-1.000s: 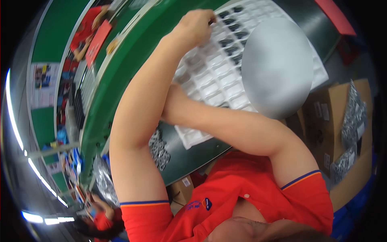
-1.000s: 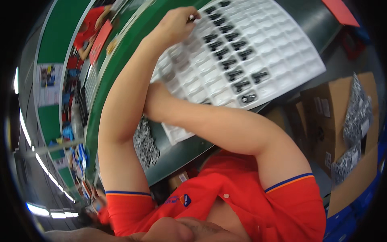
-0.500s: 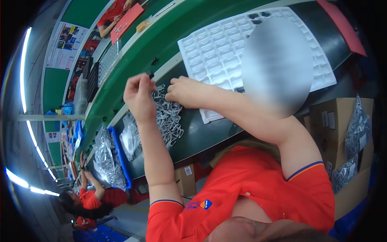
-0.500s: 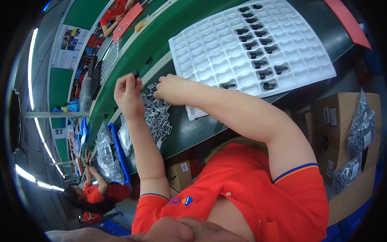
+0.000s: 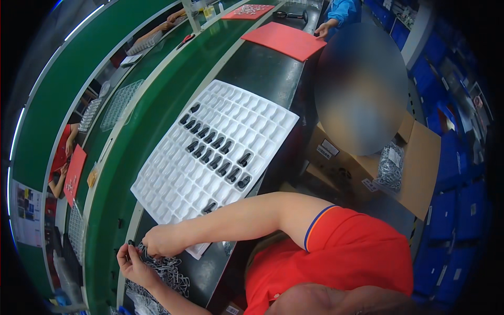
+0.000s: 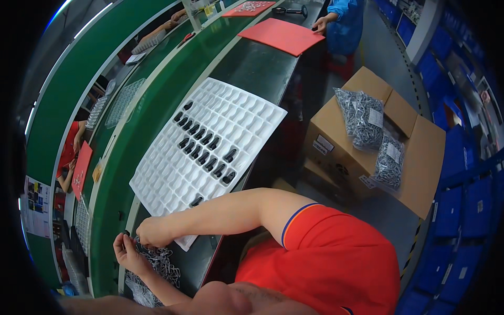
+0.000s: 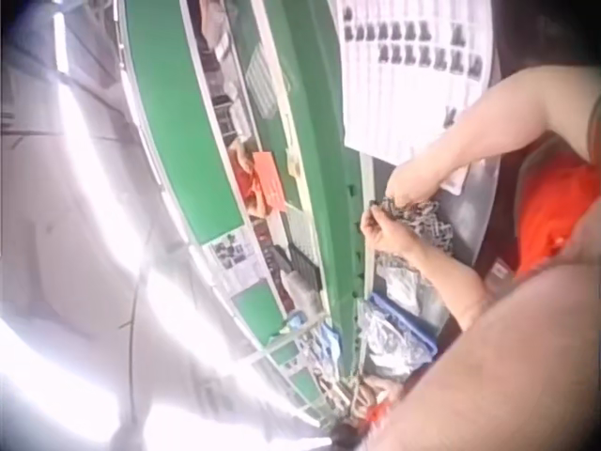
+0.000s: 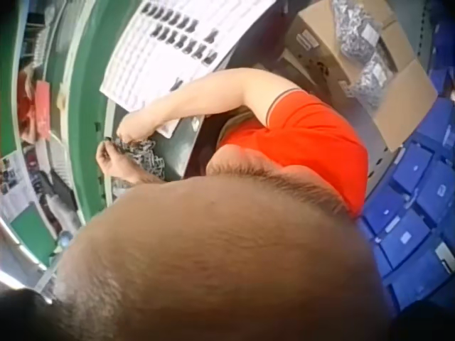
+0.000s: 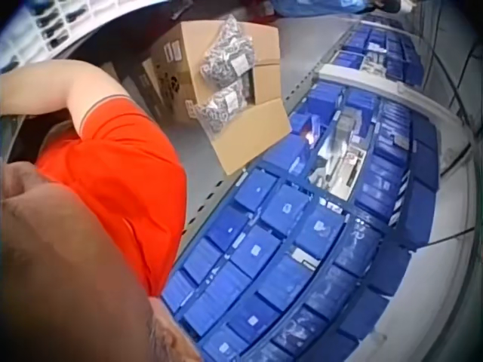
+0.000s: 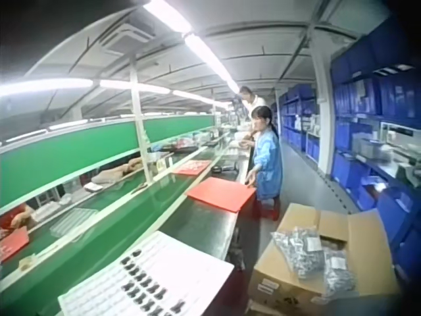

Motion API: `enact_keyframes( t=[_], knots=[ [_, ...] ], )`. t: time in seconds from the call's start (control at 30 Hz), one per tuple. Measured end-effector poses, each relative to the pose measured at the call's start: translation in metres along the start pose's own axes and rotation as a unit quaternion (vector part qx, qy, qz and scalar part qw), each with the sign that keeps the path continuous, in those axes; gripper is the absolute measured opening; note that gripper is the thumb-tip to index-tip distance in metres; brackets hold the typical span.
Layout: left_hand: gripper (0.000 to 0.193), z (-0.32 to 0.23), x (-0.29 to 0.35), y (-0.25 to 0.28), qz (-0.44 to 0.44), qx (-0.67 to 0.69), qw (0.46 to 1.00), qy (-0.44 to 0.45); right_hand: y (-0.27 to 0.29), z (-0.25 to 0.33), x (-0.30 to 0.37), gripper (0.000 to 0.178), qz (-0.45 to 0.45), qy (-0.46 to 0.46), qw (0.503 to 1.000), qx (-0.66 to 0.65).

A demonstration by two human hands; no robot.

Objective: Manually sort small electronic components into a plastic grid tray.

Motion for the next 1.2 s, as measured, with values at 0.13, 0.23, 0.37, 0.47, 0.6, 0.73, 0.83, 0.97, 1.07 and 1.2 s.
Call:
enact_keyframes(
  t=[0.13, 0.23, 0.37, 0.47, 0.6, 0.73, 0.83, 0.97, 1.07, 1.2],
  knots=[
    [0.013, -0.005, 0.001, 0.001, 0.008, -0.016, 1.0, -0.007, 0.001, 0.004, -0.003, 0.005, 0.014, -0.051, 0.999, -0.003],
    [0.013, -0.006, 0.002, -0.002, 0.002, -0.029, 0.999, -0.013, 0.003, 0.003, -0.001, 0.006, 0.024, -0.073, 0.995, -0.059],
    [0.012, -0.009, 0.006, -0.006, 0.014, -0.046, 0.999, -0.012, 0.005, 0.003, 0.003, 0.008, 0.018, -0.08, 0.989, -0.125],
    [0.012, -0.005, 0.008, -0.011, 0.02, -0.042, 0.999, -0.013, 0.002, 0.001, 0.006, 0.007, -0.047, -0.056, 0.989, -0.132],
    [0.011, -0.002, 0.008, -0.011, 0.019, -0.049, 0.999, -0.004, -0.004, -0.001, 0.006, 0.008, -0.036, -0.053, 0.991, -0.118],
    [0.011, 0.001, 0.008, -0.015, 0.018, -0.058, 0.998, -0.004, 0.002, -0.001, 0.01, 0.008, 0.008, -0.096, 0.99, -0.101],
    [0.011, 0.0, 0.007, -0.027, 0.023, -0.059, 0.998, -0.009, 0.009, -0.005, 0.019, 0.008, -0.007, -0.108, 0.989, -0.106],
    [0.01, 0.005, 0.005, -0.042, 0.044, -0.061, 0.997, -0.014, 0.016, -0.015, 0.029, 0.007, -0.05, -0.098, 0.988, -0.107],
    [0.011, 0.014, 0.002, -0.051, 0.074, -0.065, 0.995, -0.012, 0.019, -0.024, 0.034, 0.007, -0.034, -0.107, 0.991, -0.073],
    [0.011, 0.019, -0.001, -0.064, 0.121, -0.014, 0.993, 0.0, 0.038, -0.036, 0.04, 0.007, -0.117, -0.167, 0.974, -0.099]
  ],
)
Point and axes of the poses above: each hand's wrist, its own x-axis away from the middle knuckle, its own y-axis out of the back of the hand, z = x × y, the point moved 4 cm from there along -x, towards the middle knuckle, and after that the axes turned 8 degrees about z, right-handed, at the moved point
